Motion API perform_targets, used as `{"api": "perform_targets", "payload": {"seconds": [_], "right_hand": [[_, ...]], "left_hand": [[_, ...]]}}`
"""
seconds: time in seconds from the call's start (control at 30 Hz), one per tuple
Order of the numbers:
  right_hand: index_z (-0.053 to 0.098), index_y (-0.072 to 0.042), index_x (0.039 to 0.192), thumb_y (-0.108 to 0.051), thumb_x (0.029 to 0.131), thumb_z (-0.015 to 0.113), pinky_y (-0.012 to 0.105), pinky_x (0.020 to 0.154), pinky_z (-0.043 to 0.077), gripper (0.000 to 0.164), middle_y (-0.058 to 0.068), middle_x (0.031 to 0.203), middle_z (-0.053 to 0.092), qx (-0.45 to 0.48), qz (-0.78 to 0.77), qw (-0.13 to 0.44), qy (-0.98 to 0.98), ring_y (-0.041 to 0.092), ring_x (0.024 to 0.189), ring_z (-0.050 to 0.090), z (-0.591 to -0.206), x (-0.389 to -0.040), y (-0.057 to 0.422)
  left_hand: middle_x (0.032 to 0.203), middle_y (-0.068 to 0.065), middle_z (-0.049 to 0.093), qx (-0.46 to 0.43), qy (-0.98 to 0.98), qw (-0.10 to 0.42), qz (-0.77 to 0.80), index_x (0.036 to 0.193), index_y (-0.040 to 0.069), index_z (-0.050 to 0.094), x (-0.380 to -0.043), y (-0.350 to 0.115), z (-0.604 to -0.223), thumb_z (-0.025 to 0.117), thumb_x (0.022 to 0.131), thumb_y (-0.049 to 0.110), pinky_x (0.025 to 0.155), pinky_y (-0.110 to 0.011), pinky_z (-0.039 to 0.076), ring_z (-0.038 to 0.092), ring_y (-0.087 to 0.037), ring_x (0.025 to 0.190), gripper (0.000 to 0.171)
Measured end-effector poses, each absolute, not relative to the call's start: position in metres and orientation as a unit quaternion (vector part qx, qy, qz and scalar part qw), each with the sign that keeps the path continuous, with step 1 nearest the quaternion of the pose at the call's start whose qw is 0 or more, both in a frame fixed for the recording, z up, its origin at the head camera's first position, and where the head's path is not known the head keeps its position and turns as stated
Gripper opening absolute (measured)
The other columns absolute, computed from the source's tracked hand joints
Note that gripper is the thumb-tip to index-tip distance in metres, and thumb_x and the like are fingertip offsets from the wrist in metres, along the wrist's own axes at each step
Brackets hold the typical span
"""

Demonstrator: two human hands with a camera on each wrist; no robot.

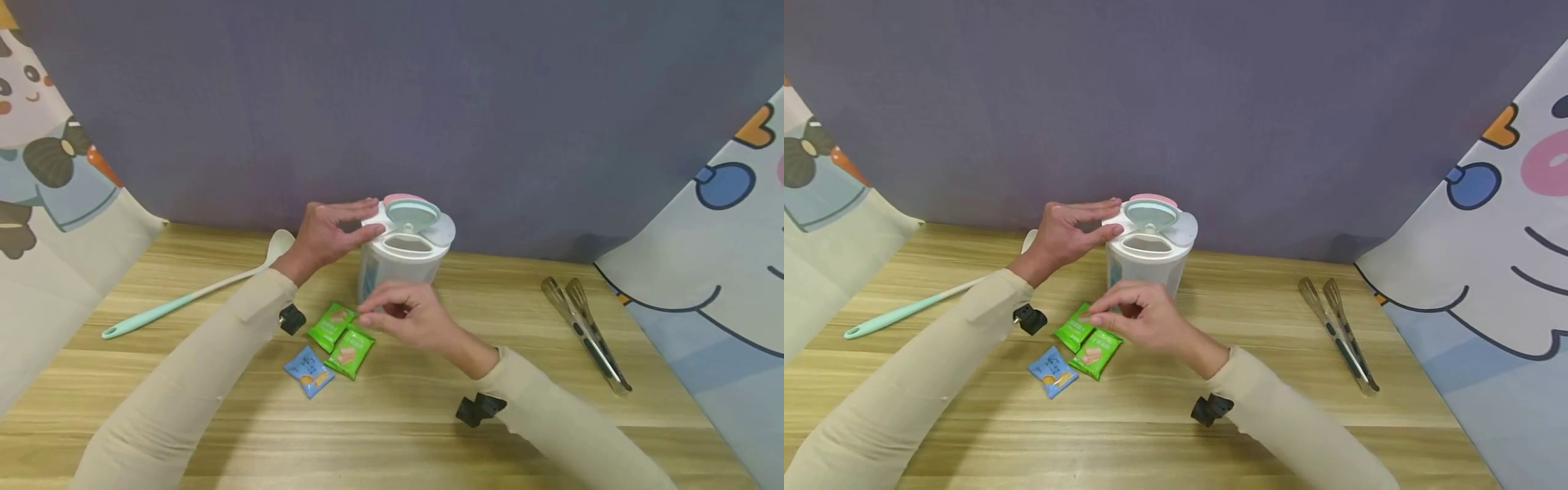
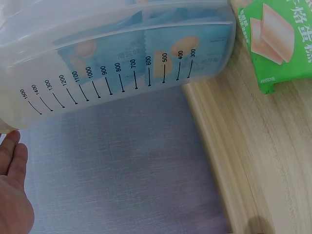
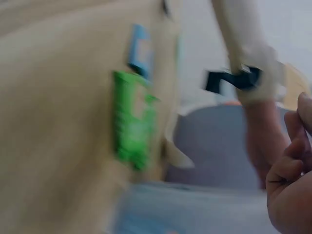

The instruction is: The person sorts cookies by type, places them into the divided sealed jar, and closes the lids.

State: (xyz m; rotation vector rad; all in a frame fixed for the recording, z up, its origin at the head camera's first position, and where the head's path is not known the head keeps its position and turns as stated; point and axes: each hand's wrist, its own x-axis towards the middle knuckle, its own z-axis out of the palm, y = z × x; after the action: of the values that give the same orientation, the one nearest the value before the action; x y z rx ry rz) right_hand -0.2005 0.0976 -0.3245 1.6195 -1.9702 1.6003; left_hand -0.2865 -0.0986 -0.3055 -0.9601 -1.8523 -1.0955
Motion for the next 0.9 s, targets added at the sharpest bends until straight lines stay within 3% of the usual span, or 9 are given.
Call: {"api": "perform_targets", "payload": {"seconds": [0.13,0.43,0.73,0.9], "right_hand": [[0.072,0.0,0.087,0.005,0.079,0.073,0.023,0.045,0.034,0.009,0.004,0.079,0.067,0.531,0.507,0.018,-0.679,0.01,0.055,0.043,-0.349,-0.192,0.084],[0.075,-0.004,0.083,-0.007,0.081,0.076,0.016,0.047,0.038,0.004,-0.006,0.073,0.066,0.453,0.44,-0.026,-0.775,0.002,0.056,0.044,-0.381,-0.17,0.068],[0.076,-0.007,0.085,-0.012,0.08,0.077,0.011,0.059,0.044,0.007,-0.005,0.079,0.071,0.386,0.389,-0.014,-0.836,-0.006,0.067,0.054,-0.402,-0.153,0.062],[0.076,-0.007,0.082,-0.012,0.082,0.076,0.011,0.052,0.043,0.005,-0.008,0.074,0.069,0.369,0.39,0.002,-0.844,-0.008,0.059,0.051,-0.406,-0.147,0.059]], "left_hand": [[0.104,-0.007,0.068,-0.373,-0.729,0.385,-0.425,0.098,0.003,0.074,-0.287,-0.099,-0.306,0.084,0.071,0.016,0.083,-0.03,0.051,0.065,-0.017,0.098,0.032],[0.104,-0.006,0.068,-0.367,-0.73,0.38,-0.433,0.098,0.003,0.074,-0.286,-0.099,-0.306,0.085,0.071,0.015,0.084,-0.03,0.051,0.065,-0.016,0.098,0.032],[0.104,-0.005,0.068,-0.367,-0.729,0.376,-0.438,0.099,0.003,0.074,-0.286,-0.099,-0.306,0.085,0.071,0.016,0.085,-0.028,0.05,0.065,-0.015,0.098,0.032],[0.104,-0.006,0.068,-0.368,-0.73,0.383,-0.43,0.098,0.004,0.074,-0.286,-0.099,-0.306,0.085,0.071,0.016,0.085,-0.027,0.05,0.066,-0.016,0.097,0.032]]}}
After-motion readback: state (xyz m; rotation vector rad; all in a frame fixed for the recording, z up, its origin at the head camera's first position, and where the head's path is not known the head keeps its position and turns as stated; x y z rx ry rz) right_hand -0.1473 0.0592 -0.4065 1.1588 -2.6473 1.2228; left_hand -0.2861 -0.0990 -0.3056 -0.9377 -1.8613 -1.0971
